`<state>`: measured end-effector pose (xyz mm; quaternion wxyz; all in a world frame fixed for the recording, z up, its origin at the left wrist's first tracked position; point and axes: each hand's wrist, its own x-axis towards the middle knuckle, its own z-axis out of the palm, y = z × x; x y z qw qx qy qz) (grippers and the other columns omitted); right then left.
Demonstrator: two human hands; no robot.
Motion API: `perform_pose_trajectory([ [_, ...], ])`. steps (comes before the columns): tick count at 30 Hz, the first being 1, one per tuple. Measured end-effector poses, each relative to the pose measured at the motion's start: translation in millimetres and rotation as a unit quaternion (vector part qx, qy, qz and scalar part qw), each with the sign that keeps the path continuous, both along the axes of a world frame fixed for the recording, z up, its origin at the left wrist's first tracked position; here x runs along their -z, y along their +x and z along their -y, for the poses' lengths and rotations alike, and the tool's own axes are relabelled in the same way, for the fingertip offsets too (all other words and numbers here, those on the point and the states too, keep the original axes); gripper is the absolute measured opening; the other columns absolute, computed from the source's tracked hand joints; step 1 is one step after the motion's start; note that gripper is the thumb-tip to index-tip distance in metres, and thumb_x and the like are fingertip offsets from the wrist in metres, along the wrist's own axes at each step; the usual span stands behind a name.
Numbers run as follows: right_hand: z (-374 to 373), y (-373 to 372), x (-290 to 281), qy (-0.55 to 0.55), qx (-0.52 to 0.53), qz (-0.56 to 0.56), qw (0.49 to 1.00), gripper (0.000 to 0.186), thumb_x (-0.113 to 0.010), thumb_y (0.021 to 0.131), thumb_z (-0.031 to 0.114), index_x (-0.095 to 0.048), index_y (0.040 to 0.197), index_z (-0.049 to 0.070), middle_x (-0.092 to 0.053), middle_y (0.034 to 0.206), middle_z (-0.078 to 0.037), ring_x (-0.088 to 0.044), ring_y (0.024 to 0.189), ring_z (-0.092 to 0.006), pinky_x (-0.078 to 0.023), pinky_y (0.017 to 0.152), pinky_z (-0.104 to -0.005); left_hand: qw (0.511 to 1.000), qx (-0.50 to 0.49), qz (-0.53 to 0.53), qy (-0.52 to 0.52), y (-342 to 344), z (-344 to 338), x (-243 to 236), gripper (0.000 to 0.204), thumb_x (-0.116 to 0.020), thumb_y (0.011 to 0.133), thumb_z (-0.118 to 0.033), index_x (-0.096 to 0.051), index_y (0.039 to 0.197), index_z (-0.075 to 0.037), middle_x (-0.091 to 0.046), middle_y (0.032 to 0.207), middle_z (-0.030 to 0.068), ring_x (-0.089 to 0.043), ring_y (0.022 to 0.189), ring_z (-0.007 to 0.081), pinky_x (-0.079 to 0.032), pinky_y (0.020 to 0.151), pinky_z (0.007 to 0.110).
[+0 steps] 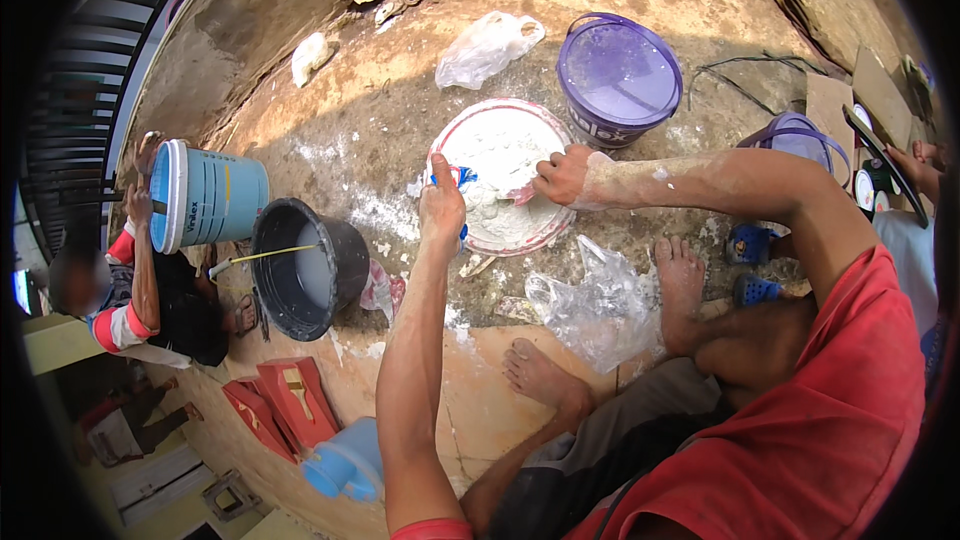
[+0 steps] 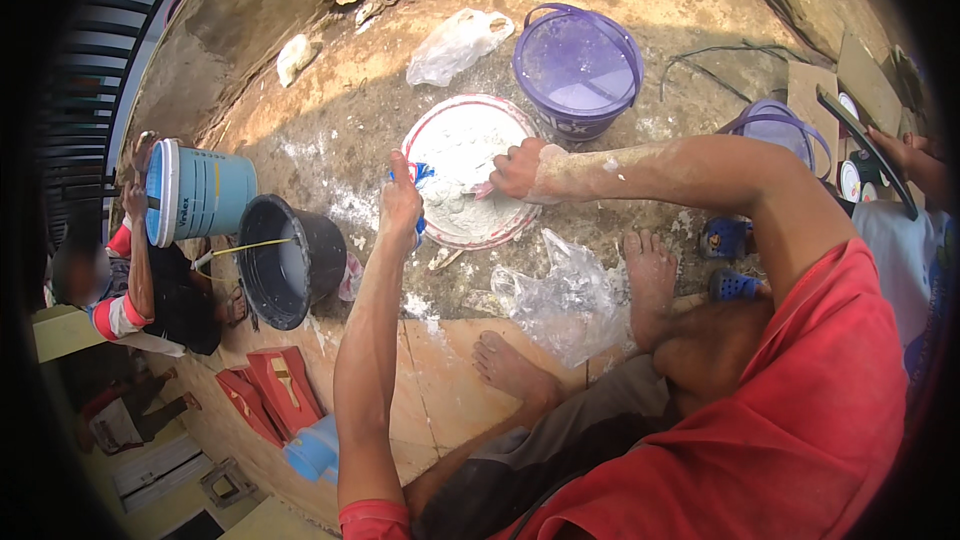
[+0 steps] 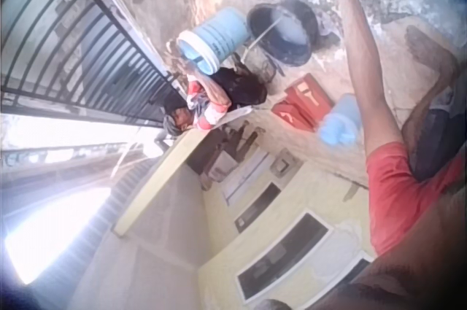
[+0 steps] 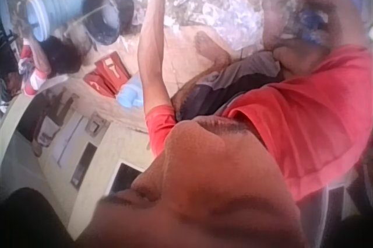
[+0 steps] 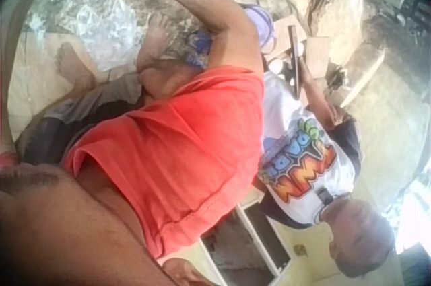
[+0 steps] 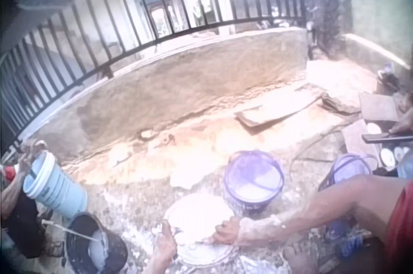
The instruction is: The person sits on the floor and mixes a white substance in a bucket using a trowel. They add water from a black bucket and a powder from a small packet, then scrape the sides of the bucket to combine the ingredients.
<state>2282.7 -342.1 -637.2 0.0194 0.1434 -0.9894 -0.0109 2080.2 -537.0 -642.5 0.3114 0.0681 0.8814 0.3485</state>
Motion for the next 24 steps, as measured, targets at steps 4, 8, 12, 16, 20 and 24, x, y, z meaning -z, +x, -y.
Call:
perform_pose_trajectory([
  [4, 2.2, -0.9, -1.9, 0.006, 0.002, 0.011, 1.0, 0.018, -0.066, 0.082, 0.017, -0.065, 0.092, 0.003, -0.065, 0.086, -0.009, -0.071, 0.074, -0.0228, -0.054, 0.052, -0.0383, 0.99, 0.016, -0.142, -0.009, 0.5, 3.7, 17.7, 0.079, -0.044, 0.103, -0.067, -0.062, 0.089, 0.009, -0.058, 0.075, 0.0169, -0.058, 0.075, 0.0291, -0.045, 0.069, 0.044],
  [8, 1.8, -1.1, -3.1, -0.012, -0.001, 0.022, 1.0, 0.018, -0.066, 0.084, 0.017, -0.065, 0.093, 0.002, -0.067, 0.087, -0.012, -0.073, 0.075, -0.0258, -0.057, 0.054, -0.0409, 0.999, 0.008, -0.04, 0.036, -1.2, 2.2, 1.3, 0.065, -0.054, 0.103, -0.054, -0.065, 0.101, 0.01, -0.066, 0.086, 0.0198, -0.064, 0.081, 0.0293, -0.049, 0.073, 0.043],
  [12, 1.3, 0.9, 1.7, -0.01, -0.001, -0.006, 1.0, 0.018, -0.066, 0.082, 0.018, -0.064, 0.092, 0.003, -0.064, 0.085, -0.01, -0.071, 0.071, -0.023, -0.054, 0.051, -0.0396, 0.995, -0.002, -0.012, 0.098, -2.0, -0.5, -6.4, 0.05, -0.064, 0.101, -0.047, -0.063, 0.091, 0.001, -0.061, 0.072, 0.0065, -0.058, 0.063, 0.0163, -0.048, 0.057, 0.036],
  [16, -3.1, 4.2, 6.9, 0.006, -0.003, -0.002, 1.0, 0.019, -0.065, 0.083, 0.018, -0.065, 0.093, 0.002, -0.064, 0.084, -0.009, -0.071, 0.07, -0.023, -0.055, 0.051, -0.0395, 0.994, 0.023, -0.002, 0.108, 15.8, -14.4, -40.4, 0.061, -0.061, 0.1, -0.058, -0.063, 0.082, 0.0, -0.057, 0.061, 0.0063, -0.055, 0.056, 0.0177, -0.044, 0.056, 0.039],
  [20, 1.5, -0.2, 4.7, -0.012, -0.008, -0.005, 1.0, 0.019, -0.066, 0.082, 0.017, -0.065, 0.094, 0.002, -0.064, 0.085, -0.01, -0.071, 0.071, -0.023, -0.055, 0.05, -0.0398, 0.987, 0.005, 0.073, 0.141, 3.2, -7.7, -21.1, 0.051, -0.063, 0.101, -0.052, -0.058, 0.076, -0.008, -0.052, 0.055, 0.0012, -0.05, 0.049, 0.0135, -0.042, 0.048, 0.036],
  [24, 1.1, 0.6, -4.3, -0.019, -0.005, 0.032, 0.999, 0.02, -0.066, 0.084, 0.016, -0.065, 0.095, 0.0, -0.066, 0.087, -0.013, -0.073, 0.073, -0.0258, -0.058, 0.054, -0.0413, 0.977, -0.064, 0.113, 0.172, 12.1, -14.0, -35.8, 0.037, -0.07, 0.097, -0.04, -0.058, 0.08, -0.01, -0.051, 0.064, 0.0005, -0.05, 0.052, 0.0118, -0.046, 0.048, 0.033],
])
